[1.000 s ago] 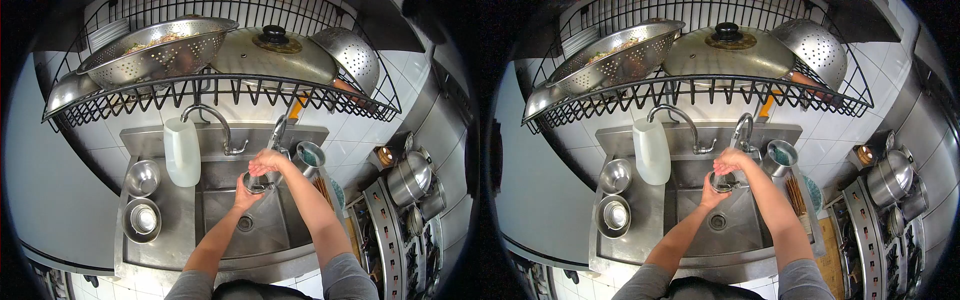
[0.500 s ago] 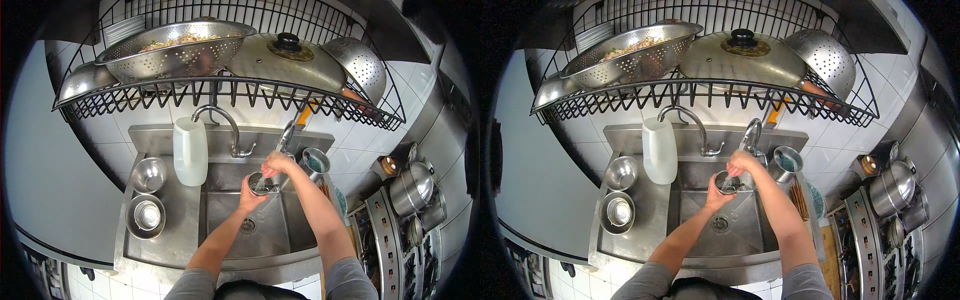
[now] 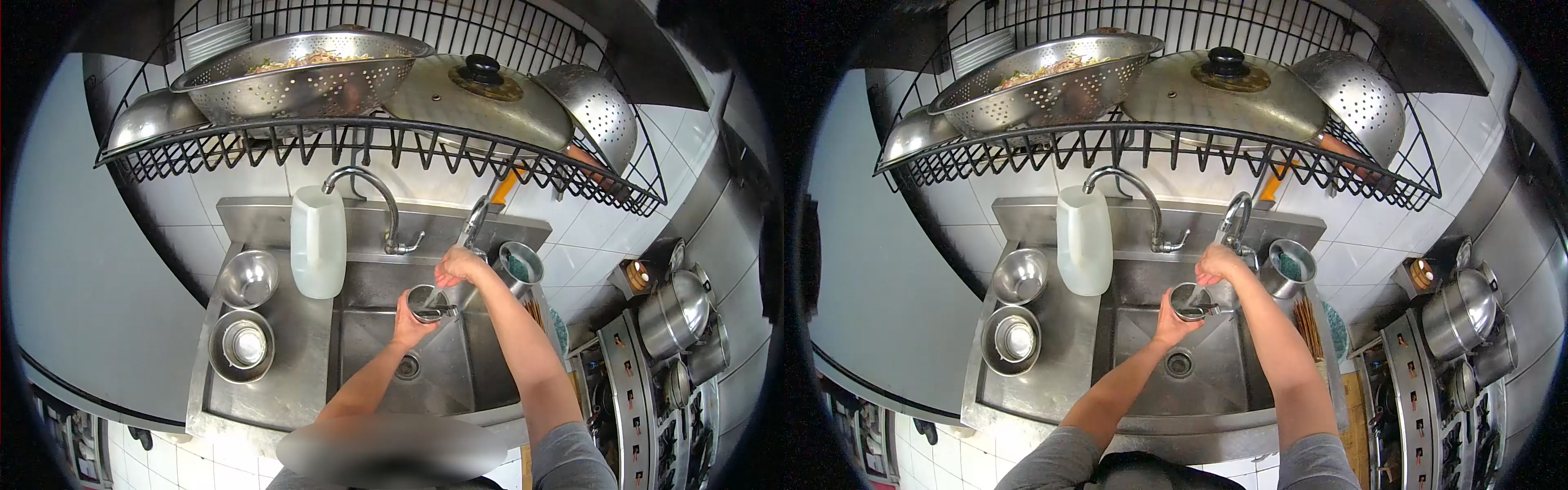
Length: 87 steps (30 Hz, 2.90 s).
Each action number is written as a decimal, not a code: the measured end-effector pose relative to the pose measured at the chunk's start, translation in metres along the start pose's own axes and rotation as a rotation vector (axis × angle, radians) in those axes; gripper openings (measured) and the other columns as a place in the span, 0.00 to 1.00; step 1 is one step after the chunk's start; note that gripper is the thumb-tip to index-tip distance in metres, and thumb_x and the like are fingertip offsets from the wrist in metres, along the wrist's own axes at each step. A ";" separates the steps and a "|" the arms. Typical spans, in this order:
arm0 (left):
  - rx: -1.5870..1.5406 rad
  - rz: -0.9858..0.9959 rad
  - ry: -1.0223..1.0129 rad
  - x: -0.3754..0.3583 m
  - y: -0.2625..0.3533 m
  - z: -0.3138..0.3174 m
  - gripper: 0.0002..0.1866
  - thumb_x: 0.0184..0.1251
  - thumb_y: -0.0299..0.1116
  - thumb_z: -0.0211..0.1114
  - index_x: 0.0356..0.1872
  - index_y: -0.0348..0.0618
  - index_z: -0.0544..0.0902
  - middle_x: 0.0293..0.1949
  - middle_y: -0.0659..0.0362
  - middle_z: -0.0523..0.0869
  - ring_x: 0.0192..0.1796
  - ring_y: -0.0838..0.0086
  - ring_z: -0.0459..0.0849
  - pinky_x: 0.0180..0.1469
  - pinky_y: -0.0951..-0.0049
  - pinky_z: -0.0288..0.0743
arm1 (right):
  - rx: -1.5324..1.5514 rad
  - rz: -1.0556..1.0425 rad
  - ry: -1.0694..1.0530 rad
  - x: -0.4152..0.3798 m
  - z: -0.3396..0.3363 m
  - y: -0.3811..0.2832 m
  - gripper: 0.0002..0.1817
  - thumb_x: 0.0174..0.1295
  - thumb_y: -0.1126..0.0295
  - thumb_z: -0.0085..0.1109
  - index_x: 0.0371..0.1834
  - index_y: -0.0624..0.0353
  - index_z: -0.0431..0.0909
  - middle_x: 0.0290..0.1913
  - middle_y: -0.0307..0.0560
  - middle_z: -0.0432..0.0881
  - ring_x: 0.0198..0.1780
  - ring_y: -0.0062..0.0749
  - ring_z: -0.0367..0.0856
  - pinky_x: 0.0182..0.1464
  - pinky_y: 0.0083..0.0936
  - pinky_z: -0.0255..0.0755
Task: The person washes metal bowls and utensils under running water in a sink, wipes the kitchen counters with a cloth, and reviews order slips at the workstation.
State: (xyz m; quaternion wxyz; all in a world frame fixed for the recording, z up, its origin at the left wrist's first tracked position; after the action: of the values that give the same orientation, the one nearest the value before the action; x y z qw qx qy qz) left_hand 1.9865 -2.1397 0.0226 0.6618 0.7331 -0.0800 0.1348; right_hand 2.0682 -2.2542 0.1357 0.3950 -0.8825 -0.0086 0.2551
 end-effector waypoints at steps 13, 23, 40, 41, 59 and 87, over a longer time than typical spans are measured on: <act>-0.270 -0.007 -0.013 -0.024 -0.012 -0.019 0.55 0.28 0.36 0.80 0.64 0.38 0.58 0.56 0.50 0.70 0.61 0.60 0.69 0.63 0.65 0.63 | -0.376 -0.113 -0.086 -0.015 0.067 -0.070 0.09 0.57 0.70 0.53 0.32 0.63 0.81 0.28 0.46 0.84 0.30 0.28 0.84 0.30 0.23 0.76; 0.081 -0.107 -0.040 -0.162 0.058 -0.211 0.55 0.33 0.37 0.82 0.65 0.38 0.56 0.58 0.51 0.71 0.63 0.66 0.69 0.66 0.67 0.59 | -0.489 -1.007 0.037 -0.020 0.337 -0.220 0.05 0.51 0.75 0.54 0.25 0.62 0.79 0.27 0.58 0.81 0.33 0.52 0.82 0.38 0.41 0.76; -0.105 -0.777 0.448 -0.212 0.047 -0.424 0.40 0.62 0.29 0.58 0.70 0.46 0.44 0.62 0.42 0.66 0.47 0.53 0.83 0.40 0.60 0.83 | -0.168 -0.485 -0.146 0.015 0.272 -0.197 0.10 0.47 0.74 0.55 0.33 0.64 0.81 0.25 0.45 0.80 0.25 0.28 0.79 0.24 0.27 0.72; -0.132 -0.728 0.421 -0.203 0.038 -0.423 0.40 0.63 0.28 0.56 0.70 0.46 0.41 0.62 0.42 0.66 0.44 0.54 0.84 0.36 0.60 0.83 | -0.068 -0.503 -0.140 0.023 0.246 -0.180 0.10 0.46 0.74 0.55 0.32 0.62 0.81 0.21 0.37 0.77 0.21 0.21 0.74 0.20 0.22 0.69; -0.037 -0.455 -0.237 -0.022 0.138 -0.288 0.38 0.61 0.20 0.49 0.70 0.50 0.43 0.58 0.42 0.69 0.35 0.55 0.85 0.26 0.67 0.86 | 0.278 -0.127 0.467 -0.002 0.001 0.059 0.22 0.43 0.79 0.50 0.47 0.65 0.76 0.33 0.44 0.77 0.31 0.29 0.73 0.29 0.28 0.65; 1.225 0.427 -0.657 0.018 0.123 -0.062 0.45 0.53 0.17 0.53 0.71 0.67 0.50 0.70 0.39 0.50 0.32 0.55 0.85 0.35 0.61 0.81 | 0.230 0.018 0.666 -0.085 0.030 0.233 0.16 0.47 0.83 0.45 0.38 0.65 0.79 0.32 0.52 0.81 0.36 0.36 0.79 0.41 0.27 0.71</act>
State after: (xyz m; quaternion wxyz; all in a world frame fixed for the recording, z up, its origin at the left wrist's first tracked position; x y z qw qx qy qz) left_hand 1.9614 -2.0908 0.1499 0.0336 0.9431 -0.3264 0.0545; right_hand 1.9370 -2.4121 -0.0066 0.4707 -0.8671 0.1573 -0.0440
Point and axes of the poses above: each hand's wrist, its own x-axis towards the middle knuckle, its own z-axis out of the palm, y = z × x, the point moved 8 cm from there along x, towards the middle knuckle
